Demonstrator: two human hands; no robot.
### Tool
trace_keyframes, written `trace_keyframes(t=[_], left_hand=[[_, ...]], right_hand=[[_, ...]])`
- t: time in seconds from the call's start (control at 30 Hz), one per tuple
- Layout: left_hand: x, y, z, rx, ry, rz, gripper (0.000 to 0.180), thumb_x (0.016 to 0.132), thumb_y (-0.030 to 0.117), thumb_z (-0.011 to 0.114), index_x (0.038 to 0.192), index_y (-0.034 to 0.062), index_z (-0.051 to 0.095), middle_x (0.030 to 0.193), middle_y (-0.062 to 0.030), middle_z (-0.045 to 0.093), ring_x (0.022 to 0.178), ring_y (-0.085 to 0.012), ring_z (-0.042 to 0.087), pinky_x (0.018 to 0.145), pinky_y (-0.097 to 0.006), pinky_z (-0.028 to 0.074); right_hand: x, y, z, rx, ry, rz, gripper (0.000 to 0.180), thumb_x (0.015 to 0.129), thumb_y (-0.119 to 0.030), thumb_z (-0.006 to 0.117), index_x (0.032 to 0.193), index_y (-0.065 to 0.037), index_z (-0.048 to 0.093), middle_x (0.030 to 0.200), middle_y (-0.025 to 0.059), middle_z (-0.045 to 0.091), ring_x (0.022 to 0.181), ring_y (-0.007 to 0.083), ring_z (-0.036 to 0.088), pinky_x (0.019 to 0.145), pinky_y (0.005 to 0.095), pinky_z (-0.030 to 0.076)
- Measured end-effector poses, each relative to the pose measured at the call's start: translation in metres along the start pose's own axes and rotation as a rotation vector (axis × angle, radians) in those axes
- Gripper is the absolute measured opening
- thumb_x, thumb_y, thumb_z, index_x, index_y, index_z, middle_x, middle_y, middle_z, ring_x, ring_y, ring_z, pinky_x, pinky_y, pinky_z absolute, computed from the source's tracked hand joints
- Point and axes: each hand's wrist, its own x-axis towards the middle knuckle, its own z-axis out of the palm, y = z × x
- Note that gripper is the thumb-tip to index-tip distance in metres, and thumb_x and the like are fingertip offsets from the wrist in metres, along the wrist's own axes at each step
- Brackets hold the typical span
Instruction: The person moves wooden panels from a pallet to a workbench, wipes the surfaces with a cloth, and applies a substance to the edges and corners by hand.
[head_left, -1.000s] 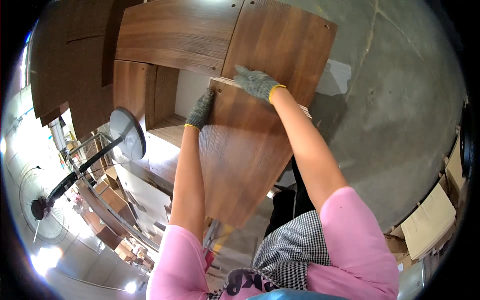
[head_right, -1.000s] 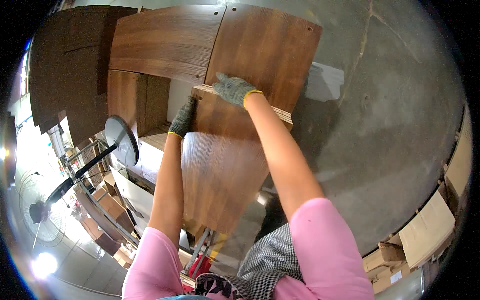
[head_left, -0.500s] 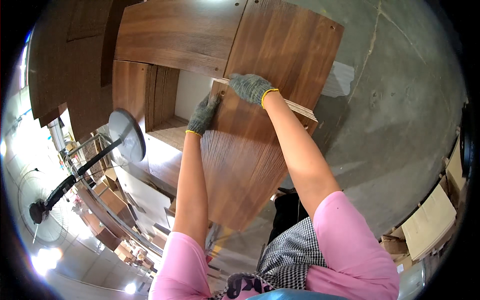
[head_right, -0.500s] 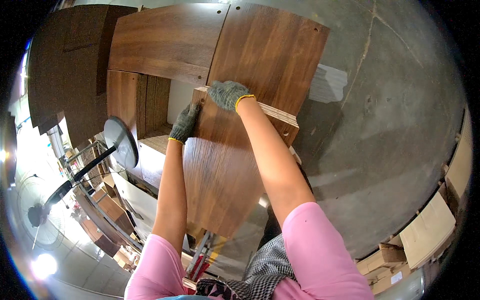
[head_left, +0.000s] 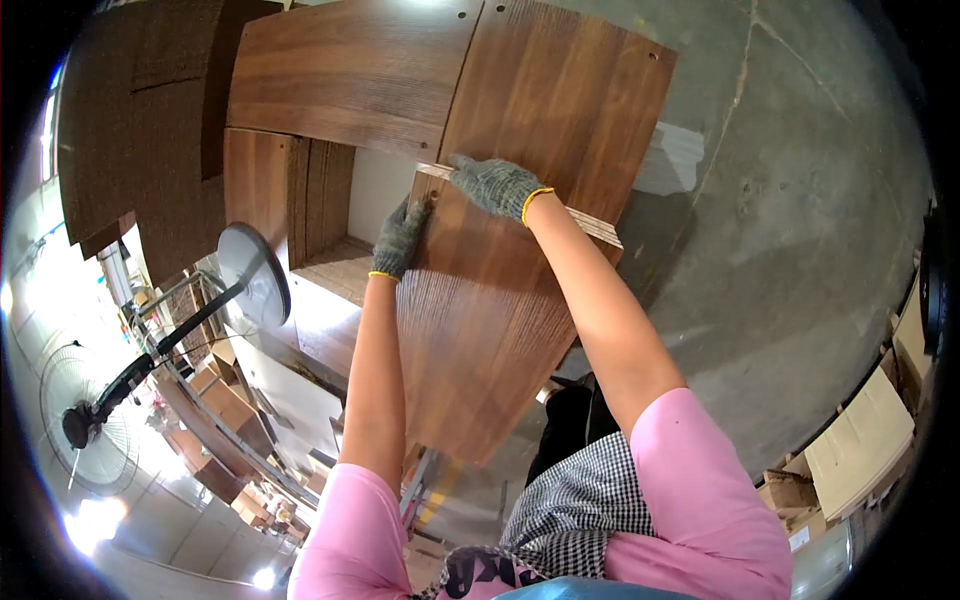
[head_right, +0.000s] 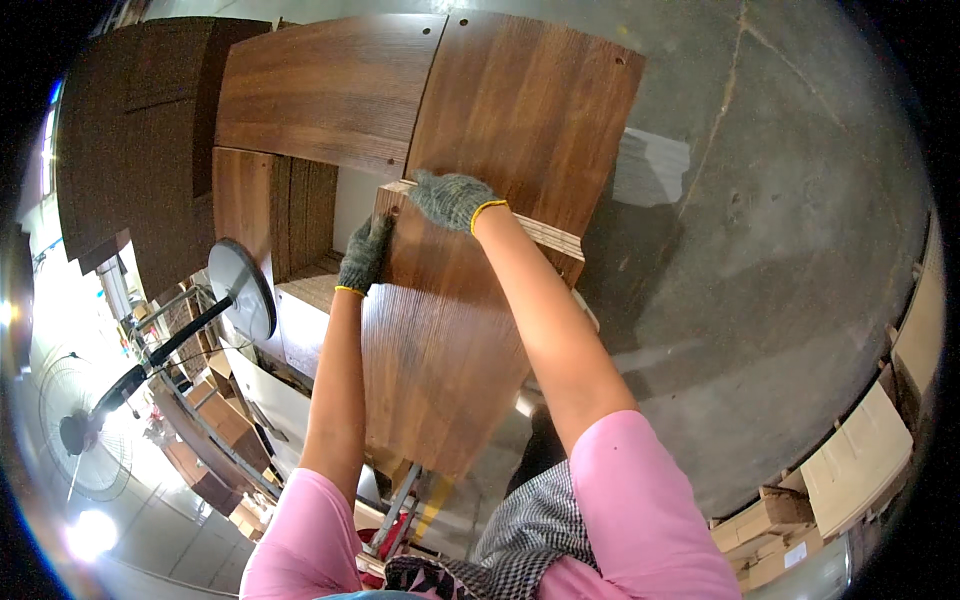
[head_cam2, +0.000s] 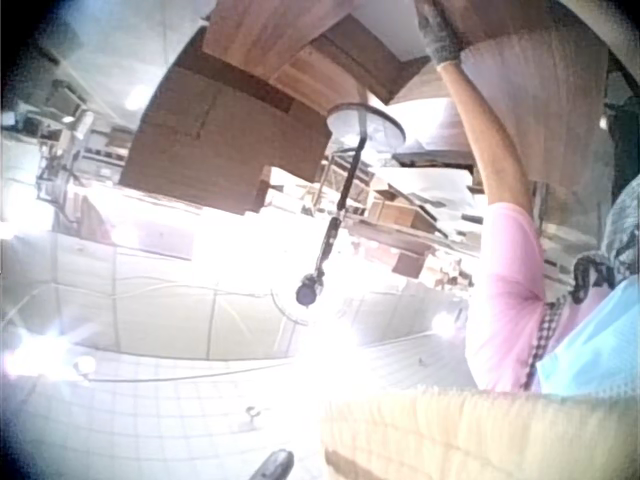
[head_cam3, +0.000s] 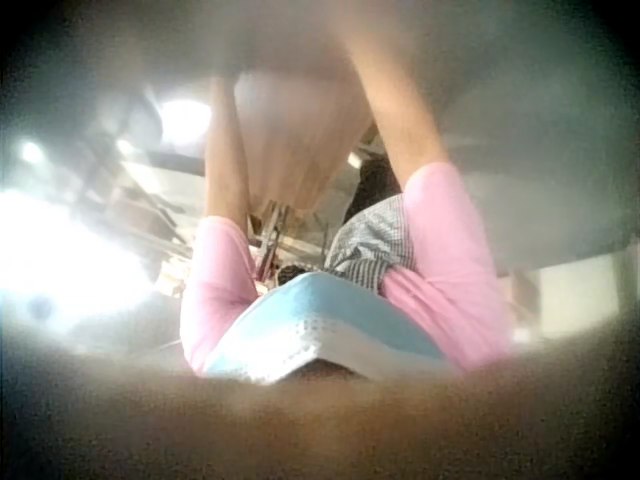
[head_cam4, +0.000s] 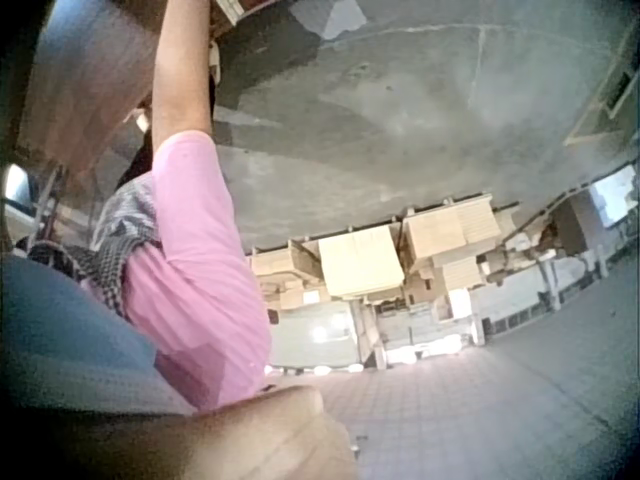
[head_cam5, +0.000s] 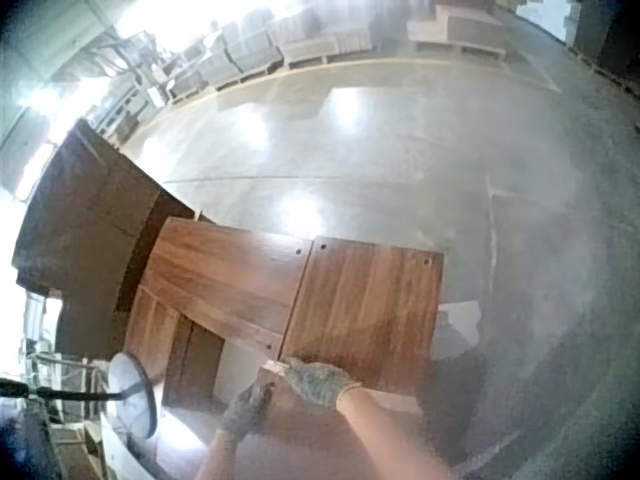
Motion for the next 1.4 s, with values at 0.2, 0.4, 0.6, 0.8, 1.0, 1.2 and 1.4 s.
trace_keyframes(t=[0.2,0.4,0.6,0.8,1.0,1.2,1.4], left_hand=[[0.013,0.026,-0.004,-0.206,-0.029,-0.24,0.06,0.1,0.049,0.051,0.133,-0.0001,0.057,0.126,-0.0205,0.064,0.117,-0.0328,0.059,0.102,-0.037,0.042],[-0.006,0.013,-0.007,-0.163,0.024,-0.176,0.064,0.098,0.054,0.05,0.131,0.0003,0.058,0.124,-0.0219,0.065,0.115,-0.0355,0.06,0.099,-0.039,0.044],[0.002,0.014,-0.004,-0.202,0.012,-0.254,0.062,0.098,0.053,0.05,0.127,-0.0003,0.061,0.12,-0.0236,0.065,0.111,-0.0376,0.061,0.097,-0.04,0.045],[0.001,0.023,-0.008,-0.151,0.019,-0.231,0.049,0.1,0.041,0.051,0.127,0.0013,0.059,0.123,-0.0238,0.062,0.109,-0.0408,0.06,0.096,-0.042,0.046],[-0.086,0.053,0.0,-0.085,0.643,-0.162,0.056,0.099,0.027,0.058,0.147,0.0053,0.04,0.154,-0.0229,0.036,0.144,-0.0356,0.033,0.116,-0.042,0.03],[-0.423,-0.065,0.064,0.251,1.02,-1.197,0.064,0.1,0.044,0.053,0.145,-0.0015,0.044,0.154,-0.0254,0.035,0.146,-0.0376,0.027,0.12,-0.045,0.022],[-0.62,-0.136,0.132,-0.293,0.652,-1.435,0.071,0.099,0.053,0.047,0.145,-0.0006,0.044,0.151,-0.0238,0.041,0.137,-0.0393,0.041,0.113,-0.042,0.034]], right_hand=[[0.033,0.036,0.023,-0.109,-0.056,-0.059,0.047,0.101,-0.034,0.036,0.136,-0.006,0.051,0.129,0.0249,0.06,0.118,0.0413,0.058,0.101,0.0494,0.046],[0.023,0.009,0.012,-0.11,-0.091,-0.106,0.052,0.102,-0.039,0.031,0.138,-0.006,0.049,0.133,0.0229,0.058,0.121,0.0408,0.056,0.104,0.0497,0.044],[0.028,0.019,0.021,-0.064,-0.053,-0.032,0.048,0.103,-0.035,0.033,0.137,-0.008,0.051,0.132,0.023,0.059,0.119,0.04,0.058,0.101,0.049,0.046],[0.029,0.023,0.017,-0.143,-0.013,-0.175,0.046,0.102,-0.033,0.033,0.136,-0.009,0.052,0.128,0.0226,0.062,0.116,0.0407,0.059,0.1,0.0481,0.047],[0.029,0.03,0.01,-0.07,-0.054,-0.137,0.043,0.102,-0.032,0.034,0.128,-0.006,0.054,0.127,0.0242,0.061,0.114,0.0423,0.06,0.101,0.0482,0.046],[0.029,0.0,0.012,-0.264,-0.151,-0.104,0.048,0.104,-0.032,0.03,0.136,-0.005,0.052,0.138,0.022,0.055,0.126,0.0383,0.054,0.109,0.0458,0.041],[0.054,0.024,-0.008,-0.258,-0.198,0.154,0.055,0.108,-0.038,0.025,0.152,-0.008,0.037,0.159,0.0117,0.034,0.143,0.0262,0.037,0.12,0.0367,0.026]])
